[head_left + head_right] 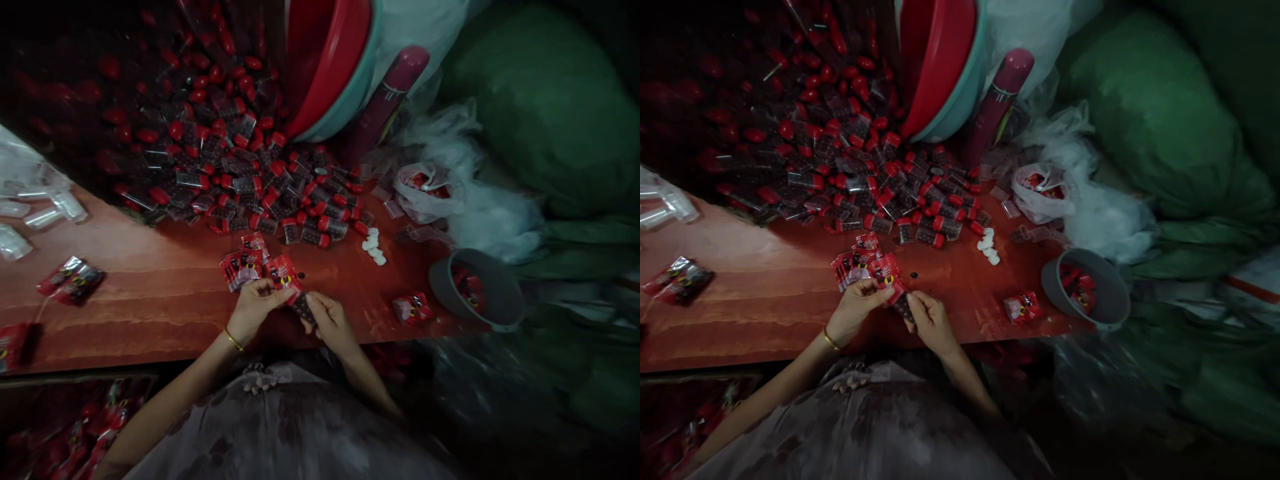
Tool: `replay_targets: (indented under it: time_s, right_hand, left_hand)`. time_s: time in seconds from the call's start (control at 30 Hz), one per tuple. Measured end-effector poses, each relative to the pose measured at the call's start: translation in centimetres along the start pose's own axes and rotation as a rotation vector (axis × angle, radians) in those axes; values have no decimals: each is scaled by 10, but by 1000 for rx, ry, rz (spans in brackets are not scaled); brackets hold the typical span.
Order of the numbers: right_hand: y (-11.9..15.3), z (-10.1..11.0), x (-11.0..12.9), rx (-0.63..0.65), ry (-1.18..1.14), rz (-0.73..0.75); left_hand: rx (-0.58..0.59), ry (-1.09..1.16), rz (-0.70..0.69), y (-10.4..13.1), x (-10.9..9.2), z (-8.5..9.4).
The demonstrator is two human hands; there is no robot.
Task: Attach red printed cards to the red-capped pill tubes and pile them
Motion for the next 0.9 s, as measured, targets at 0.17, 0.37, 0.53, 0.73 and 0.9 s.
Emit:
replay_targets:
  time_s: [0.17,0.37,0.53,0.73,0.9]
  right_hand:
    - [-6,3,3,-82,117,68]
    - [-11,-5,2,-5,91,92]
    - [-4,-13,-17,-30,-207,-51]
    - [-5,-10,-13,-171,-146,11]
    - [-33,-22,-16,-187,-103,50]
  left_hand:
    - [-27,117,5,2,6,-2]
    - [72,183,16,2,6,-13]
    - [86,62,-49,4,-2,-12]
    - [0,75,-54,6,1,-8]
    - [7,201,15,5,6,4]
Point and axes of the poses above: each hand's wrist, its own y-axis away from the middle knuckle, its own z-axis out of the back of the hand, x = y × z, the point moved 9 cm from there along -y, towards the middle knuckle, and after that the axes turned 10 degrees about z, right-handed, at the moved point
